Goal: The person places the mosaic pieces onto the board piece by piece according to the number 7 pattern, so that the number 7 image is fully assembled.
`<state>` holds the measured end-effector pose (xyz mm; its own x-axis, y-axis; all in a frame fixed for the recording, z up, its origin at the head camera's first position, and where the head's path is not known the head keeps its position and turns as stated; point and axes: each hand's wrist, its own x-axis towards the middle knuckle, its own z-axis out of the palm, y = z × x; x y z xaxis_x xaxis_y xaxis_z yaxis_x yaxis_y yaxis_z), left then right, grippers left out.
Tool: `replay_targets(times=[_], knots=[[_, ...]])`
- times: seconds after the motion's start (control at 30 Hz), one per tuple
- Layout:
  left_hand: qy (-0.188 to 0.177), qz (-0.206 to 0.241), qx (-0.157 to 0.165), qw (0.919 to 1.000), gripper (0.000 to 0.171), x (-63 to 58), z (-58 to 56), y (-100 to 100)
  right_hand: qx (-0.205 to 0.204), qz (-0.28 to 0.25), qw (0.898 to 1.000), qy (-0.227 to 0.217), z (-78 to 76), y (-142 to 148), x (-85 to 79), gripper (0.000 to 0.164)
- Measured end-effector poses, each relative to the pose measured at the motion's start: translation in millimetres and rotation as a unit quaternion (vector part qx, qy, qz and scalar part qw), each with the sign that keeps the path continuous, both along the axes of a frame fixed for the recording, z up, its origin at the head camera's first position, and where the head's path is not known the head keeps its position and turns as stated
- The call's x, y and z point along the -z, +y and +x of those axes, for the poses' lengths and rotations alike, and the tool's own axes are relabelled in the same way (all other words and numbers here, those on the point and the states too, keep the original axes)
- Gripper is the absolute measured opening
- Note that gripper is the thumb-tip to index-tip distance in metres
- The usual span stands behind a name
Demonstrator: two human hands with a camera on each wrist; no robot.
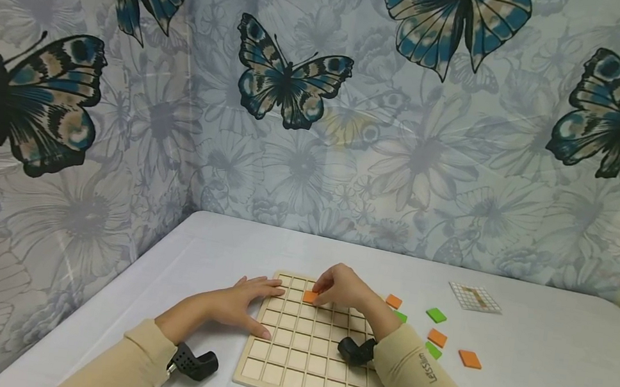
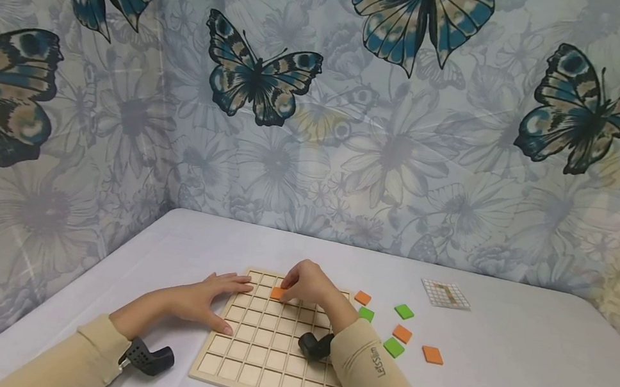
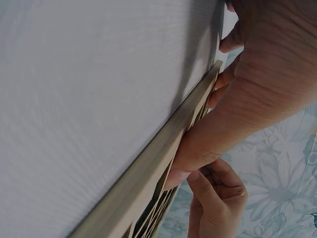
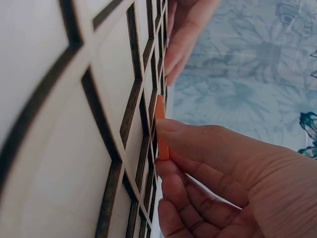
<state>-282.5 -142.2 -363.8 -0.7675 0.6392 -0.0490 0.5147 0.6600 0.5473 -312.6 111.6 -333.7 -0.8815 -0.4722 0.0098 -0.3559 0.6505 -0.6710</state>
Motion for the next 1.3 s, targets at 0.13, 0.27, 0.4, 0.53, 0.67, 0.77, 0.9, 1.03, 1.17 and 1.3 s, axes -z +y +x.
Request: replay_targets(times=[0.13,0.27,0.4,0.53,0.67,0.77,0.9,1.03,1.17,1.3], knots=[[0.0,0.003,0.003,1.0,0.083,-1.1,0.3,0,-0.004,0.003,1.0,-0.005,-0.2,1,-1.4,0.016],[0.005,0.001,0.004,1.0,0.083,-0.3,-0.7,1,-0.007,0.002,1.0,-0.014,1.0,7,-5.6,0.021],[0.008,0.001,0.003,1.0,0.083,-0.7,-0.7,2,-0.003,0.0,1.0,-0.019,2.1,18,-10.7,0.025],[0.008,0.004,0.003,1.0,0.084,-1.8,-0.4,2,-0.004,0.003,1.0,-0.015,3.4,30,-14.9,0.029],[0.005,0.005,0.006,1.0,0.083,-2.2,-0.1,2,0.0,0.005,1.0,-0.014,5.3,42,-18.2,0.03],[0.004,0.005,0.009,0.9999,0.083,-1.9,0.1,2,0.007,0.006,1.0,-0.013,6.7,52,-19.8,0.03],[0.003,0.008,0.009,0.9999,0.083,-1.9,0.6,2,0.017,0.009,1.0,-0.01,10.2,66,-21.7,0.031],[0.001,0.009,0.009,0.9999,0.084,-2.3,1.3,2,0.036,0.019,0.999,-0.016,15.9,79,-23.1,0.031],[0.0,0.006,0.008,0.9999,0.084,-1.4,1.4,1,0.055,0.031,0.998,-0.019,21.0,91,-22.8,0.031],[-0.001,0.009,0.01,0.9999,0.084,-0.2,1.5,0,0.064,0.045,0.997,-0.007,24.8,103,-20.3,0.031]])
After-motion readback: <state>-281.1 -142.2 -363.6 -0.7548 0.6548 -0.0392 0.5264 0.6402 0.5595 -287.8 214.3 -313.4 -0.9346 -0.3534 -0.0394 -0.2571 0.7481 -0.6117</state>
